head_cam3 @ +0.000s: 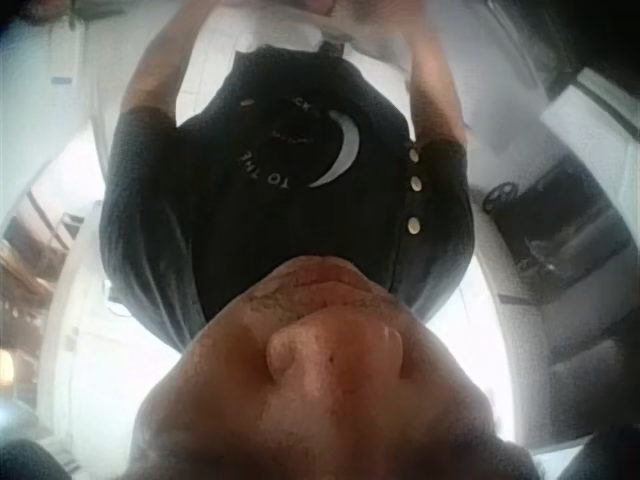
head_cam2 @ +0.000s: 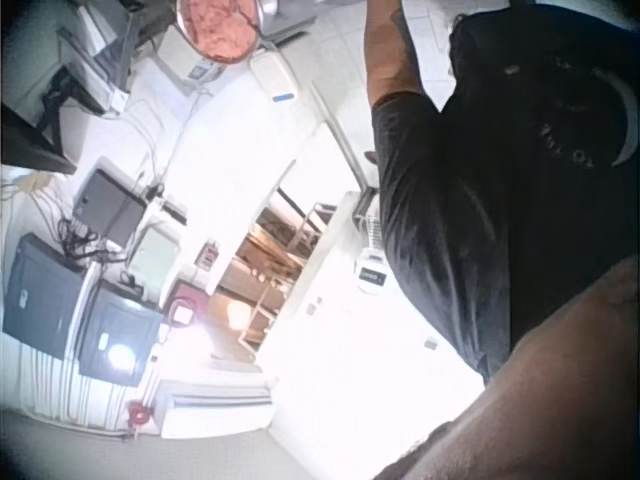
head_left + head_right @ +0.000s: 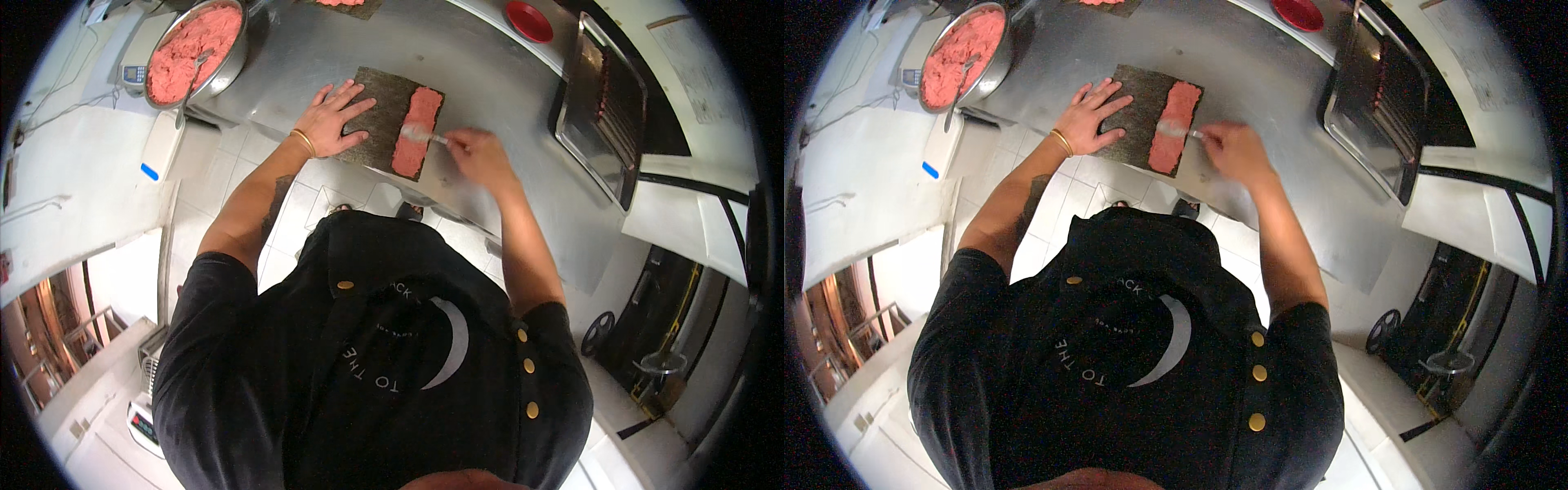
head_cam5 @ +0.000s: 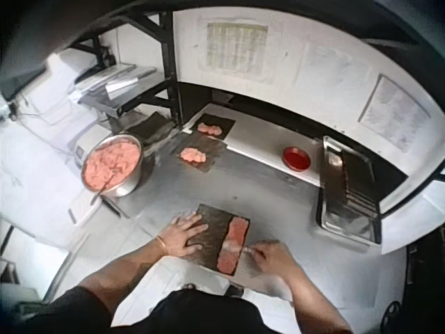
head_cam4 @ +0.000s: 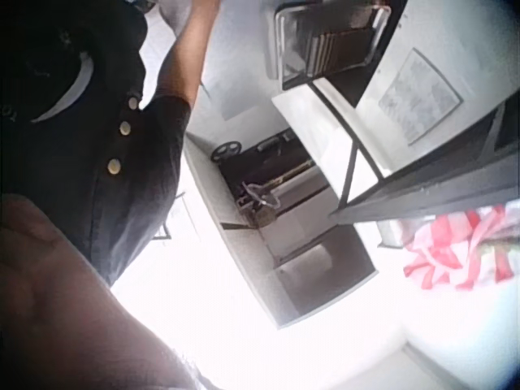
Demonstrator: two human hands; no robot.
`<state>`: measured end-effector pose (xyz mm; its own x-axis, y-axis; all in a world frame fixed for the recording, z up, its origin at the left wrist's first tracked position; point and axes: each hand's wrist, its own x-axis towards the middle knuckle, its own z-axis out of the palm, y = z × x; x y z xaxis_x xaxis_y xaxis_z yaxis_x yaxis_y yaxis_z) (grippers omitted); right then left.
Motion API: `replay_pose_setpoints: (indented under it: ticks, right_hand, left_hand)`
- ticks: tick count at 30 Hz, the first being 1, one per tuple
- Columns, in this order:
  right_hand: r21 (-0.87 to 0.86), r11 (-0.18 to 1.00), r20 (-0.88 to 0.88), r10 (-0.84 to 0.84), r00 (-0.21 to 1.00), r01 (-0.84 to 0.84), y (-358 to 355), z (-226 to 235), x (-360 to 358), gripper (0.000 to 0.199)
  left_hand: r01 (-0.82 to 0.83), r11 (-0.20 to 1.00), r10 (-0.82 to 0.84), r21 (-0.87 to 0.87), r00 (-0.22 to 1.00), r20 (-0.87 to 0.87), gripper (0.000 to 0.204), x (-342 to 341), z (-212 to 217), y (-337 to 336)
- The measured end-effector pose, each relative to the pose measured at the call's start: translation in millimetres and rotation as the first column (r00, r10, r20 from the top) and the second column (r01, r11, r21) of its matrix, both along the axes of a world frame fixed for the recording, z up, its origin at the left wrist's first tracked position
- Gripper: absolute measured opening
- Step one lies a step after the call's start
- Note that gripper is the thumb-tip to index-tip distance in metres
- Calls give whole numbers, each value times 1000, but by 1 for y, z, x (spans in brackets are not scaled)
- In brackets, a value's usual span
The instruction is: The person spreads a pink paste onto a sheet of seaweed using a spoon and then rolls the seaweed into a cylinder by hand.
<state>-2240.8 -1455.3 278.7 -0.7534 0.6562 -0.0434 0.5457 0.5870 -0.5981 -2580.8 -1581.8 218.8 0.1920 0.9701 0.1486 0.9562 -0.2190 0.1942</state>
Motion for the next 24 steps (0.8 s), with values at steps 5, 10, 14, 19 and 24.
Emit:
replay_pose_setpoints:
  ticks: [5, 10, 14, 19, 24]
  right_hand:
    - [160, 987, -80, -21, 997, 34, 75, 11, -9, 23]
    - [49, 952, 34, 301, 953, -303, 61, 11, -15, 25]
    - [113, 937, 72, 323, 944, -329, 87, 5, -15, 27]
    - [154, 988, -224, 46, 973, -11, 163, -11, -3, 24]
    - [-78, 928, -307, -370, 877, 365, 211, -45, 27, 25]
  left_hand:
    - [-212, 975, 206, 67, 975, 77, 64, 25, 10, -19]
    - [-459, 886, 442, 66, 879, 177, 53, 83, 10, -66]
    - [-590, 807, 586, -25, 795, 159, 51, 114, 4, -85]
    - [-674, 738, 660, 25, 730, 175, 50, 125, 0, -88]
    - [-821, 571, 761, 2, 531, 372, 59, 128, 0, -79]
